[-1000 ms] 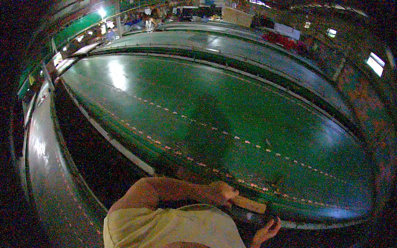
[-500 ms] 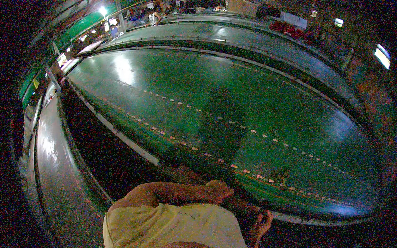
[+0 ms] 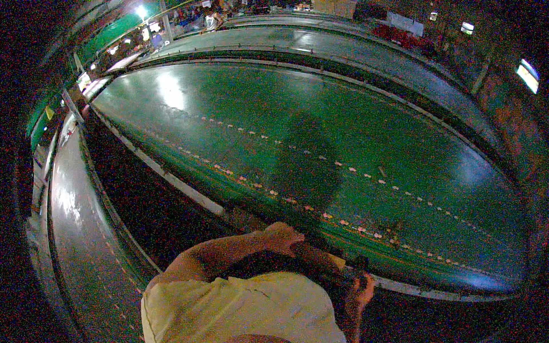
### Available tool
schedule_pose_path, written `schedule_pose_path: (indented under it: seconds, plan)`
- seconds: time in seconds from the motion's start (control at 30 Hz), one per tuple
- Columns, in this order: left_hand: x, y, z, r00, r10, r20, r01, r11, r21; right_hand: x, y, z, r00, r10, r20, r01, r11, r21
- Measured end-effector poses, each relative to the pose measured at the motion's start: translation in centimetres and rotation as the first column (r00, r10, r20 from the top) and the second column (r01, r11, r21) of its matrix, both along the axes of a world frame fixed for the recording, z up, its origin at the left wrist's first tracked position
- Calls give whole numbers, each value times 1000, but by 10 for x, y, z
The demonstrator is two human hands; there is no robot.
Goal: The person uses a small tool to manipulate and place small pink components along a green conveyor belt. They repeatedly pick up and position the items in a linear sequence while moving along the belt.
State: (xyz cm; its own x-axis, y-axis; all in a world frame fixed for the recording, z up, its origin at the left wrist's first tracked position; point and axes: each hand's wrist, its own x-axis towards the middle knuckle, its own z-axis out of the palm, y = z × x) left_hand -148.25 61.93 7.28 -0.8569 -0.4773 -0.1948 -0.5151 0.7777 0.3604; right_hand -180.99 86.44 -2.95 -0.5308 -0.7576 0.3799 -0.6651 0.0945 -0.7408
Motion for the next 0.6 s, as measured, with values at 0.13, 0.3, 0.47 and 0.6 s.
schedule_pose_path:
  seconds: [0.13,0.3,0.47,0.6]
  plan:
    - [5,-1,-17,998,-5,-62,3,999,-41,19,-17,9,998,65,3,-65,988,137]
    - [0,-3,-25,998,-3,-70,1,1000,-29,26,-15,-3,981,-45,191,58,996,-66]
    - [5,6,-9,999,28,-37,-29,999,-22,23,-26,15,998,-57,-27,54,993,-105]
    - [8,-3,-32,989,-3,-151,-4,999,-42,25,-36,9,988,151,44,-149,988,-45]
